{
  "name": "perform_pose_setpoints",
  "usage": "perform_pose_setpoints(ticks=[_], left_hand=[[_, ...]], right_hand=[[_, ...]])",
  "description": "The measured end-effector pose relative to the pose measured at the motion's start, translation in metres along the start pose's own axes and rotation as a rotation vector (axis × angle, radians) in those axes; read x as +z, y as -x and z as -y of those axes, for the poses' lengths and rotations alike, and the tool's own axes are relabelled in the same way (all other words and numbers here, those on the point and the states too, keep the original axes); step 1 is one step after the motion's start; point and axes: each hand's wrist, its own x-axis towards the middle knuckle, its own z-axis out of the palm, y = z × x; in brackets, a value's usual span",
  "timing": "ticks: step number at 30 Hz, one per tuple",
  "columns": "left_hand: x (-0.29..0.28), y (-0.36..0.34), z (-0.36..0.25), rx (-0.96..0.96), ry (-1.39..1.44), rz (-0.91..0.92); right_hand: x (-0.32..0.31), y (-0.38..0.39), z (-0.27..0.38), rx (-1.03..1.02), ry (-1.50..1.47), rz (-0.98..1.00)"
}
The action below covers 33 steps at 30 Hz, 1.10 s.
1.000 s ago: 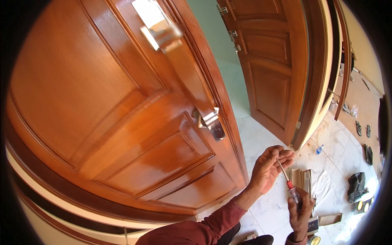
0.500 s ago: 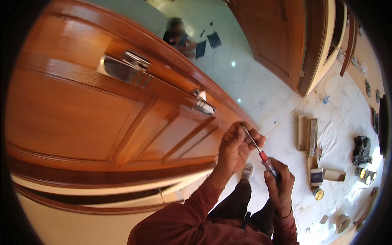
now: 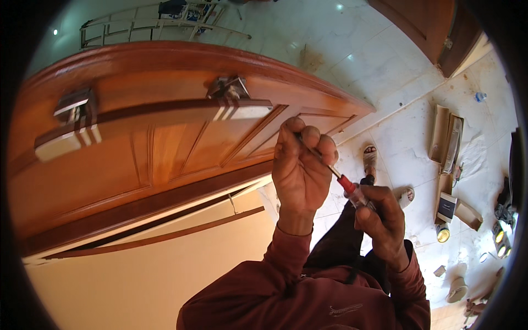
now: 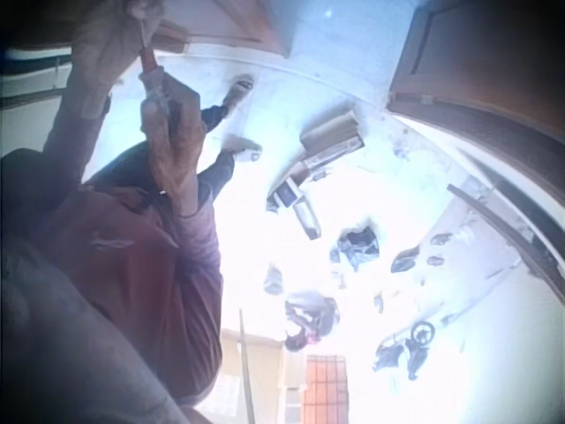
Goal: The person installs a door lock on a wooden door using a screwdriver. They repeatedly tighten screws on the lock mechanism and handle, adjusting the door position as needed.
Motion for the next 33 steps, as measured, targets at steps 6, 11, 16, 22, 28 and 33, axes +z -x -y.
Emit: perform_pose_setpoints(ticks=[6,11,16,22,28,33], left_hand=[[-0.023,-0.017,-0.006,0.015,0.071,-0.043],[-0.022,-0.026,-0.019,-0.010,-0.057,-0.077],[-0.025,-0.028,-0.026,-0.025,-0.188,-0.165],[-0.028,-0.034,-0.013,-0.095,0.096,-0.091],[-0.036,-0.041,-0.001,-0.096,0.332,-0.150],[-0.044,-0.047,0.001,-0.107,0.235,-0.096]], right_hand=[[0.008,-0.032,-0.012,-0.020,0.052,-0.010],[0.011,-0.044,-0.001,-0.056,0.102,-0.009],[0.016,-0.046,0.015,-0.184,0.450,-0.068],[0.015,-0.030,0.022,0.377,-0.458,-0.025],[0.016,-0.042,0.008,0.148,-0.060,-0.063],[0.007,-0.048,0.003,0.057,0.057,-0.047]])
